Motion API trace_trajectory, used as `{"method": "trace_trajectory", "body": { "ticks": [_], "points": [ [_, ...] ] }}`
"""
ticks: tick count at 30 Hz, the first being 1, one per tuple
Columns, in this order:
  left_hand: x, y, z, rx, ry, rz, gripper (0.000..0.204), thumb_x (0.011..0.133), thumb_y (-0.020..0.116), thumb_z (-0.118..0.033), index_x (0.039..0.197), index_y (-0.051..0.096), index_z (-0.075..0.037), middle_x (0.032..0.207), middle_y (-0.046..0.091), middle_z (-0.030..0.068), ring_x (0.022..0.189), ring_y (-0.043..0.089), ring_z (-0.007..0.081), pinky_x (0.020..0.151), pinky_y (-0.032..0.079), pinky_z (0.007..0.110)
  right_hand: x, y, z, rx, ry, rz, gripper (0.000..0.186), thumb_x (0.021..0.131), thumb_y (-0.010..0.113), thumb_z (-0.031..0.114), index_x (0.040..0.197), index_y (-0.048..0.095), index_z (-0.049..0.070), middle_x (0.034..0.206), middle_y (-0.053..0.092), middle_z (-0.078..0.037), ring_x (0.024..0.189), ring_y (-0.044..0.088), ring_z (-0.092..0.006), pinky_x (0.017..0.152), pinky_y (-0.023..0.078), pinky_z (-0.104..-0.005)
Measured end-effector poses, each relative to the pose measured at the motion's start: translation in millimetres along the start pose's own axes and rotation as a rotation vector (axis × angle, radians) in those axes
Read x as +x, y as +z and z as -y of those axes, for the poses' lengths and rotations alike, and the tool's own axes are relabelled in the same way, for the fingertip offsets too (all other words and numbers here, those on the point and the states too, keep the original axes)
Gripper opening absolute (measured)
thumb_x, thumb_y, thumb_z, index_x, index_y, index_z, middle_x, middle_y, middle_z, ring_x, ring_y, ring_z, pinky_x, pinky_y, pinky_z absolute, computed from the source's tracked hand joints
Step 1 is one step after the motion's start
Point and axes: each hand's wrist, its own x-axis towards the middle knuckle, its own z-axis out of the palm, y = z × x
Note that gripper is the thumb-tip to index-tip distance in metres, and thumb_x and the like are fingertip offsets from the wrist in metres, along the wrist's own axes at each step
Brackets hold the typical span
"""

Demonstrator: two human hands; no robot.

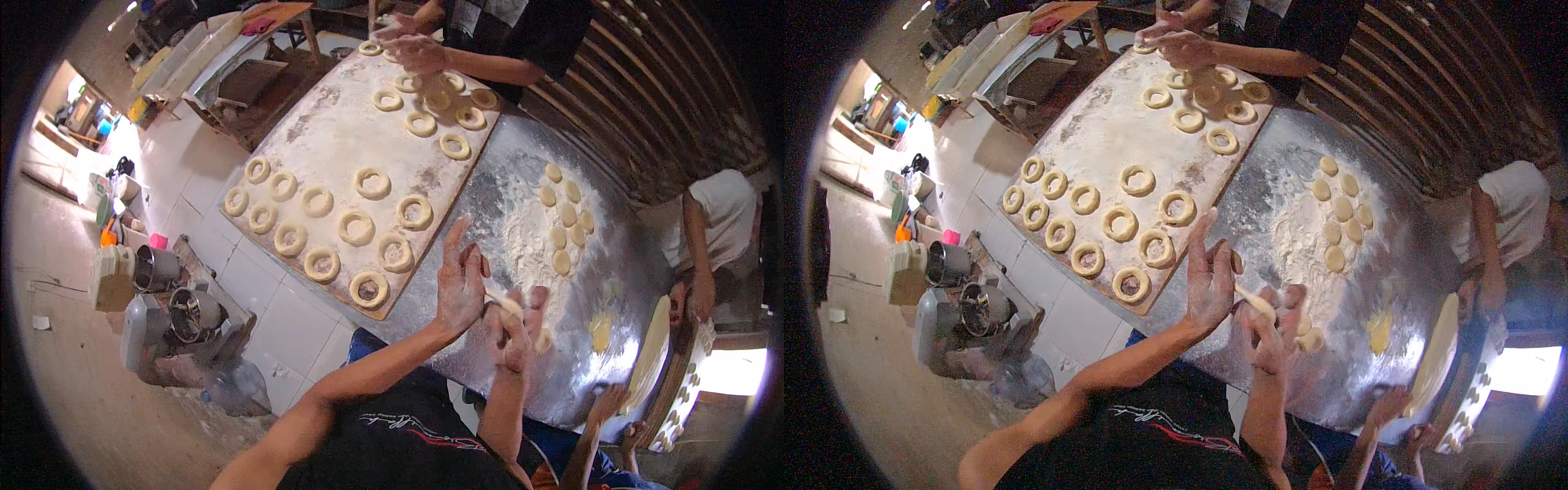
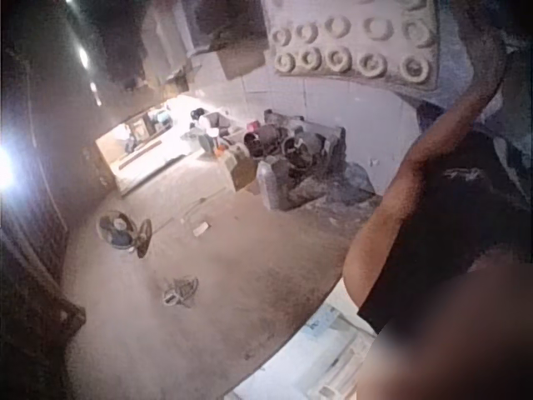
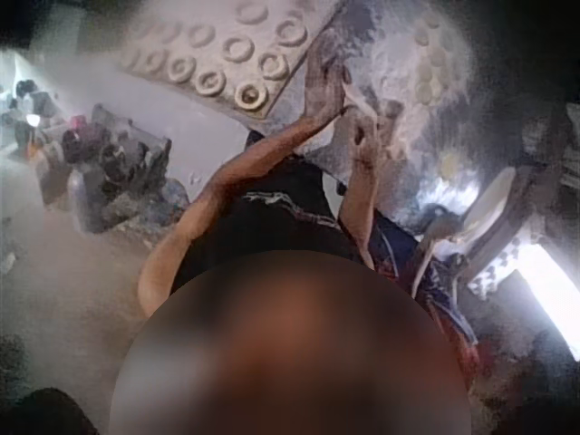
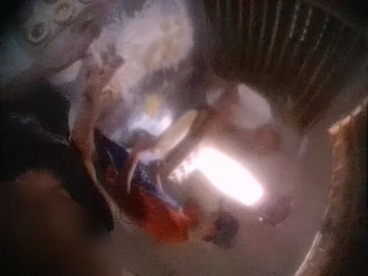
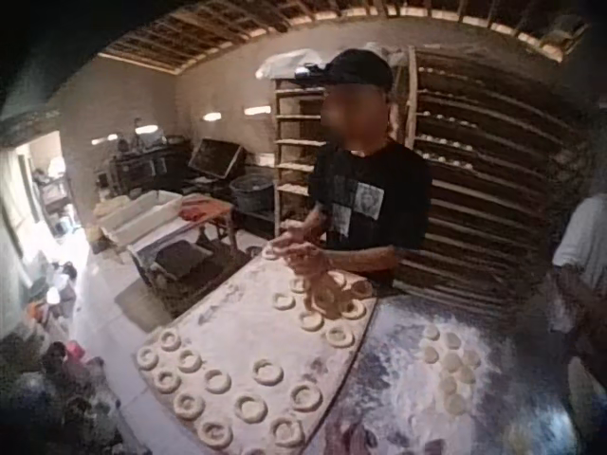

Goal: The person shapes small dough balls into rings by hand and places them on a floured wooden board. Another person assists by rolling dough and arranging pieces nearby.

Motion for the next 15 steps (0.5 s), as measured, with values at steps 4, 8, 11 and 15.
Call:
{"method": "trace_trajectory", "body": {
  "ticks": [4,8,11,15],
  "points": [
    [-13,-4,9,0.207,0.4,-0.092,0.05,0.099,0.034,-0.009,0.147,0.019,-0.006,0.077,0.056,0.009,0.062,0.053,0.0179,0.06,0.045,0.031,-2,13,-7,0.366,0.199,0.149,0.045,0.074,0.057,0.011,0.112,0.032,0.012,0.08,0.05,-0.004,0.071,0.054,-0.0168,0.066,0.048,-0.0281],
    [-25,-20,13,-0.085,0.023,-0.143,0.051,0.099,0.035,-0.006,0.147,0.021,-0.008,0.081,0.055,0.0102,0.063,0.048,0.0162,0.062,0.043,0.029,-4,15,-2,0.44,0.274,0.213,0.035,0.087,0.05,0.026,0.115,0.032,0.015,0.07,0.041,0.0,0.051,0.037,-0.0071,0.046,0.029,-0.0231],
    [-32,-30,13,0.254,0.864,-0.167,0.053,0.102,0.033,-0.012,0.151,0.016,-0.018,0.086,0.056,0.0085,0.058,0.042,0.0099,0.056,0.04,0.023,-9,22,3,0.406,0.43,0.215,0.028,0.092,0.048,0.033,0.109,0.036,0.015,0.07,0.043,-0.001,0.053,0.044,-0.0111,0.047,0.036,-0.0252],
    [-34,-46,13,-0.065,-0.064,-0.139,0.053,0.101,0.034,-0.008,0.15,0.015,-0.014,0.086,0.055,0.0085,0.064,0.045,0.0133,0.06,0.042,0.026,-12,40,5,0.324,0.242,0.217,0.03,0.096,0.042,0.043,0.103,0.041,0.014,0.077,0.049,-0.004,0.057,0.054,-0.0178,0.055,0.05,-0.0314]
  ]
}}
